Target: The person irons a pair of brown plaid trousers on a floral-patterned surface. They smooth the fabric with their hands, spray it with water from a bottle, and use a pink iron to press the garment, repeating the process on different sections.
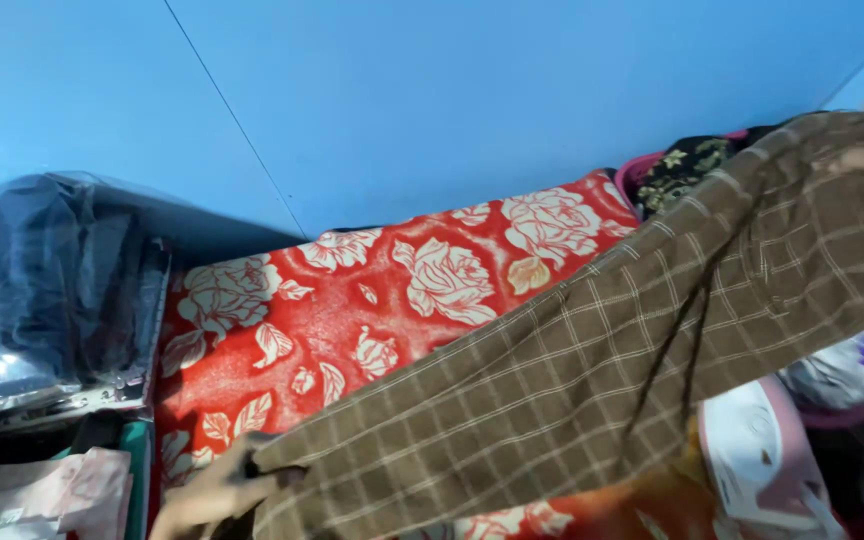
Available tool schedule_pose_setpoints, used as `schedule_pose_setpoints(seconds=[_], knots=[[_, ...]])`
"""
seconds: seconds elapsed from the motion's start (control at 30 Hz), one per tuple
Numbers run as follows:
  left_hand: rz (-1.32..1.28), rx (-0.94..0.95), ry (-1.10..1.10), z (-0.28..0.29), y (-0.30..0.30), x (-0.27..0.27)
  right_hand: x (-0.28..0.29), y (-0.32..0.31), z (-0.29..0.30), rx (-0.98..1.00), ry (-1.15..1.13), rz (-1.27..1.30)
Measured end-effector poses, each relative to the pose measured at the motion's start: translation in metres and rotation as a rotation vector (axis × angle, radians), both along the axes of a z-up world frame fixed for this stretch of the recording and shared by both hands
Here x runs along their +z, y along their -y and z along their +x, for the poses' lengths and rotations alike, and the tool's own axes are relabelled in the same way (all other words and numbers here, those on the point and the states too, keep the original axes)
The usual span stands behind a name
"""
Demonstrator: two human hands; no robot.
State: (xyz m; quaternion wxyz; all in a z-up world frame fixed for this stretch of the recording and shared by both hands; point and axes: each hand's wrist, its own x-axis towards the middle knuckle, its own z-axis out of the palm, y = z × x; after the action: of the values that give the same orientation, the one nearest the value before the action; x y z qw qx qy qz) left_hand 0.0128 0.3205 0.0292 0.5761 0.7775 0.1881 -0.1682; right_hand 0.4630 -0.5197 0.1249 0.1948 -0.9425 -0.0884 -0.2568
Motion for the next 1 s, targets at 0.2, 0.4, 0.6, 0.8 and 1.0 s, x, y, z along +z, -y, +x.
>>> schedule_pose_setpoints(seconds=[0.2,0.4,0.6,0.8,1.0], knots=[[-0.031,-0.272,-0.024,0.11,0.088,-0.033,-0.055,-0.114,0.101,-0.519,0.158,-0.707],[0.288,-0.402,-0.097,0.125,0.045,-0.17,-0.152,-0.304,-0.074,-0.04,-0.096,-0.054],[0.038,-0.287,-0.051,0.063,0.016,-0.159,-0.211,-0.437,-0.319,0.325,-1.016,0.99],[-0.323,-0.412,0.478,0.053,0.133,-0.035,-0.207,-0.511,-0.375,0.413,-0.734,1.118],[0.088,0.074,0.421,0.028,0.107,-0.13,-0.124,-0.42,-0.286,0.429,-0.194,1.519]])
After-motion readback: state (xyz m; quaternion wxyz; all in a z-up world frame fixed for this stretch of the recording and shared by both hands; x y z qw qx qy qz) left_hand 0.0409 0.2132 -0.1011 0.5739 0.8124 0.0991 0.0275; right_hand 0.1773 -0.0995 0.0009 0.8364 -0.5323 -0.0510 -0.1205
